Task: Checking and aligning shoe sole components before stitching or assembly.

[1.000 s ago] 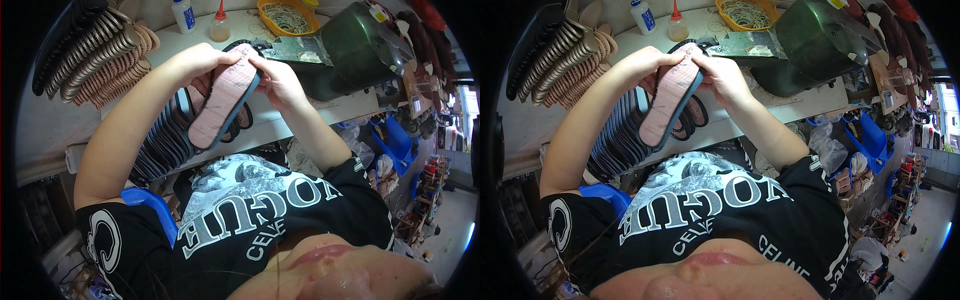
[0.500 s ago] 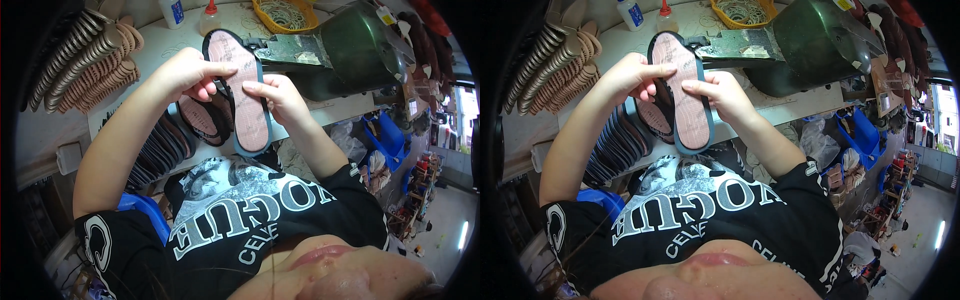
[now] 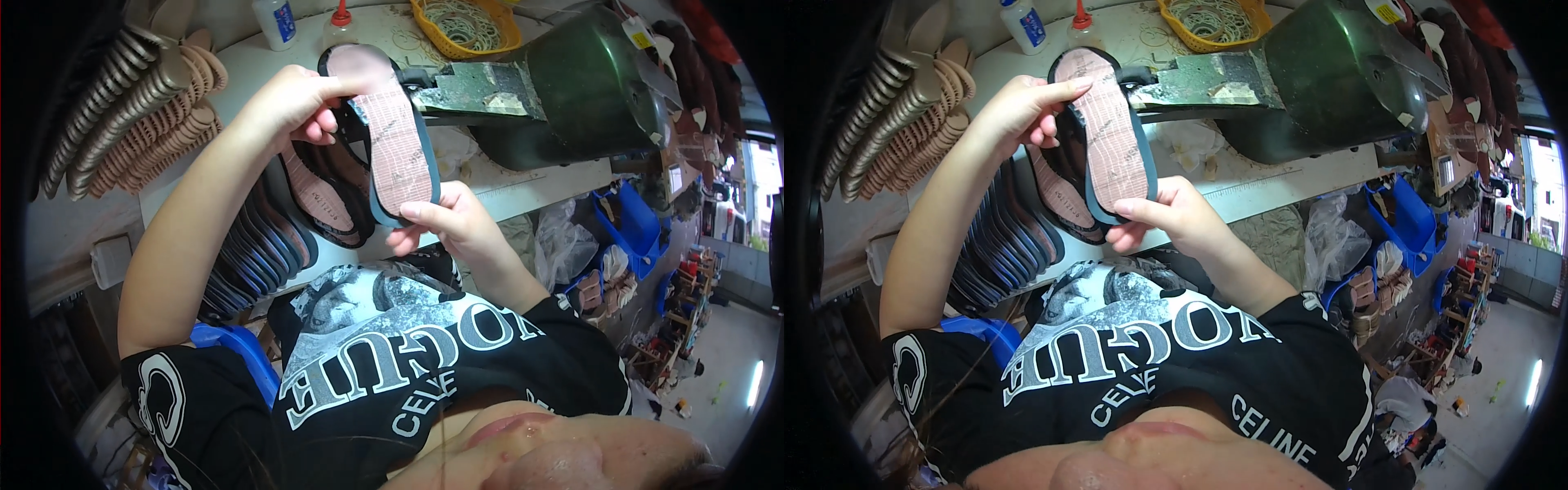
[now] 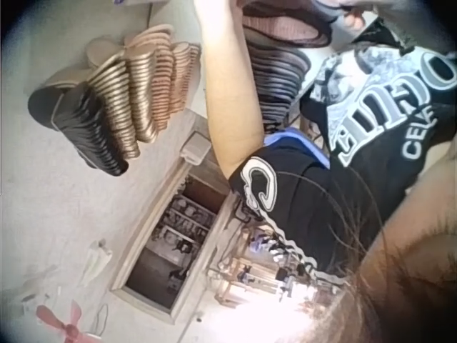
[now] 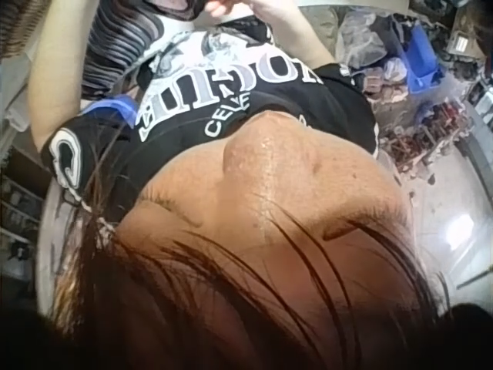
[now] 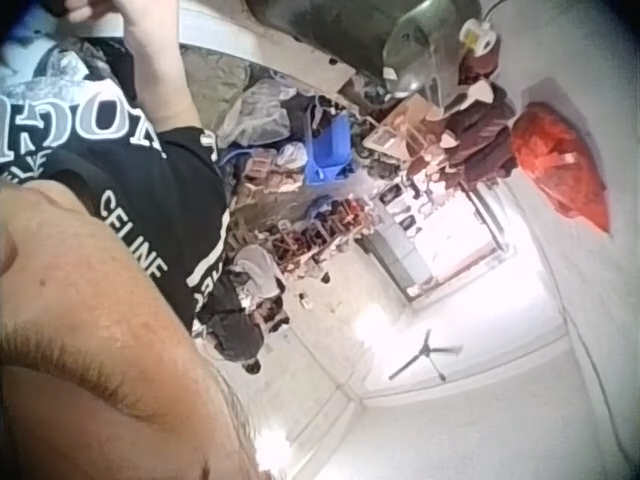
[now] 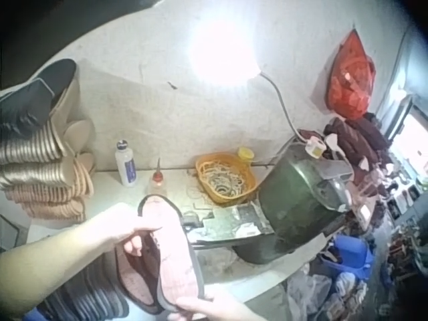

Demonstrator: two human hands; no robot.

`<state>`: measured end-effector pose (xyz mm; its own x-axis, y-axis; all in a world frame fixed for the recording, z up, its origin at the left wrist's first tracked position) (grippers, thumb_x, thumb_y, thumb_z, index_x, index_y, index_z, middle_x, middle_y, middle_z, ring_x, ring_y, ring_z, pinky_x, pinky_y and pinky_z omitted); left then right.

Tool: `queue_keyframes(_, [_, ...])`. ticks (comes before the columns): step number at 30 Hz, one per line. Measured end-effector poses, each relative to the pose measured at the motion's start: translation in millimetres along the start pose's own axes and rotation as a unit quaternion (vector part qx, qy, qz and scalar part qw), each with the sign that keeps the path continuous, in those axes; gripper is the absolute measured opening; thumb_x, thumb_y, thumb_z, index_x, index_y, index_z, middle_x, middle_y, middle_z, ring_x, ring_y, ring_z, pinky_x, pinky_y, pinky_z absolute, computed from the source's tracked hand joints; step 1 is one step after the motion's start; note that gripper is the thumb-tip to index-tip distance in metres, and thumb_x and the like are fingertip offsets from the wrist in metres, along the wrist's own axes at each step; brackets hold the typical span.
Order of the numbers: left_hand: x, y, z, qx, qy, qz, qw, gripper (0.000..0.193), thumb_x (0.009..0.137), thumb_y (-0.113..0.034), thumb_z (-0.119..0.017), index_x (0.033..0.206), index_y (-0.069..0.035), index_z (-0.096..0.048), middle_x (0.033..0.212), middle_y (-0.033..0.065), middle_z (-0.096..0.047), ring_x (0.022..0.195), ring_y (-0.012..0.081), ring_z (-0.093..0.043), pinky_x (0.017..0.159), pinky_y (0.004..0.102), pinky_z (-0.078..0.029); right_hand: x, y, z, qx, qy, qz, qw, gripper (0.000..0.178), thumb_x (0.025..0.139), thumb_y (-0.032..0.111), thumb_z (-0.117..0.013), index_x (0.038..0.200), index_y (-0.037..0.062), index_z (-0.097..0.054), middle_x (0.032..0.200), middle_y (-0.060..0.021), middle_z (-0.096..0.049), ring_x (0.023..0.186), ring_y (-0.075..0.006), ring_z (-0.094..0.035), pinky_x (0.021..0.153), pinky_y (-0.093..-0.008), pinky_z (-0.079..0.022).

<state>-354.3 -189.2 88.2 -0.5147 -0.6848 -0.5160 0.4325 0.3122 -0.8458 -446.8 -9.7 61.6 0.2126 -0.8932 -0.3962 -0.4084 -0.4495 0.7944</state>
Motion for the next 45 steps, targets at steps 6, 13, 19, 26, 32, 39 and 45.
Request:
queue_keyframes(6, [28.8,-3.3,24.4,0.136,-0.043,0.011,0.990,0.067,0.065,-0.066,-0.071,0.074,-0.001,-0.057,0.042,-0.0056,-0.033,0.033,0.0055,-0.030,0.038,0.0226,-0.034,19.7,16.0,-3.5,0.083,-0.056,0.080,0.992,0.024,0.088,0.017,-0.059,0.093,-0.0069,-0.062,0.078,-0.0175,-0.067,0.063,-0.0204,-0.067,0.059,-0.0279,-0.056])
queue_keyframes(13, [71.4,-35.5,51.3,0.366,-0.035,-0.045,0.929,0.093,0.064,-0.073,-0.065,0.101,0.012,-0.058,0.053,-0.0009,-0.039,0.041,0.0074,-0.032,0.037,0.0246,-0.023,49.5,34.9,4.8,0.113,-0.106,0.151,0.976,0.026,0.089,0.019,-0.057,0.095,-0.0062,-0.061,0.077,-0.0169,-0.067,0.062,-0.0218,-0.067,0.059,-0.0281,-0.055])
queue_keyframes(19, [47.3,-96.1,-10.0,0.407,0.121,-0.438,0.792,0.064,0.071,-0.039,-0.075,0.124,-0.008,-0.055,0.122,0.0155,-0.050,0.115,0.0271,-0.046,0.099,0.0370,-0.038,60.6,42.6,10.0,0.137,-0.114,0.156,0.972,0.029,0.092,0.021,-0.054,0.098,-0.0065,-0.061,0.078,-0.0189,-0.068,0.064,-0.0227,-0.068,0.061,-0.0292,-0.055])
queue_keyframes(26, [50.1,-79.3,-29.4,0.430,0.276,-0.184,0.840,0.033,0.071,-0.021,-0.078,0.077,-0.001,-0.053,0.066,-0.0004,-0.054,0.065,0.0070,-0.052,0.059,0.0241,-0.045,58.2,46.1,6.0,0.098,-0.146,0.096,0.980,0.036,0.095,0.027,-0.050,0.102,-0.0074,-0.060,0.083,-0.0197,-0.068,0.070,-0.0247,-0.069,0.062,-0.0299,-0.056])
queue_keyframes(32, [26.3,-72.1,-22.1,0.439,0.225,-0.188,0.849,0.029,0.080,-0.027,-0.071,0.081,-0.003,-0.053,0.066,0.0014,-0.053,0.063,0.0073,-0.047,0.056,0.0261,-0.039,59.3,51.0,8.1,0.123,-0.128,0.103,0.979,0.041,0.094,0.032,-0.053,0.104,-0.0065,-0.061,0.088,-0.0173,-0.068,0.073,-0.0224,-0.069,0.067,-0.0290,-0.057])
queue_keyframes(39, [1.1,-44.5,-21.3,0.384,0.165,-0.144,0.897,0.026,0.089,-0.022,-0.061,0.079,0.000,-0.051,0.067,0.0010,-0.050,0.064,0.0062,-0.044,0.055,0.0259,-0.039,56.7,54.3,5.1,0.114,-0.099,0.049,0.987,0.039,0.095,0.032,-0.049,0.115,-0.0014,-0.055,0.094,-0.0149,-0.067,0.077,-0.0217,-0.069,0.066,-0.0310,-0.058])
queue_keyframes(45, [-3.6,-32.4,-19.1,0.326,0.118,-0.099,0.933,0.036,0.085,-0.032,-0.062,0.089,0.004,-0.063,0.075,0.0134,-0.065,0.065,0.0186,-0.059,0.061,0.0322,-0.046,57.2,56.2,6.9,0.086,-0.092,0.044,0.991,0.038,0.095,0.031,-0.048,0.116,-0.0004,-0.052,0.099,-0.0149,-0.065,0.079,-0.0221,-0.069,0.064,-0.0300,-0.059])
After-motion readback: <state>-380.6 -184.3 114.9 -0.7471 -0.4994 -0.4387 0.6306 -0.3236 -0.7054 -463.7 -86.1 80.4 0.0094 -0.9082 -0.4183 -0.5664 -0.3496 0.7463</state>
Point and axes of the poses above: each hand's wrist, its own x-axis towards the middle knuckle, its own z-axis out of the back of the hand, y = z × x, the point moved 9 cm from there along x, towards the middle knuckle
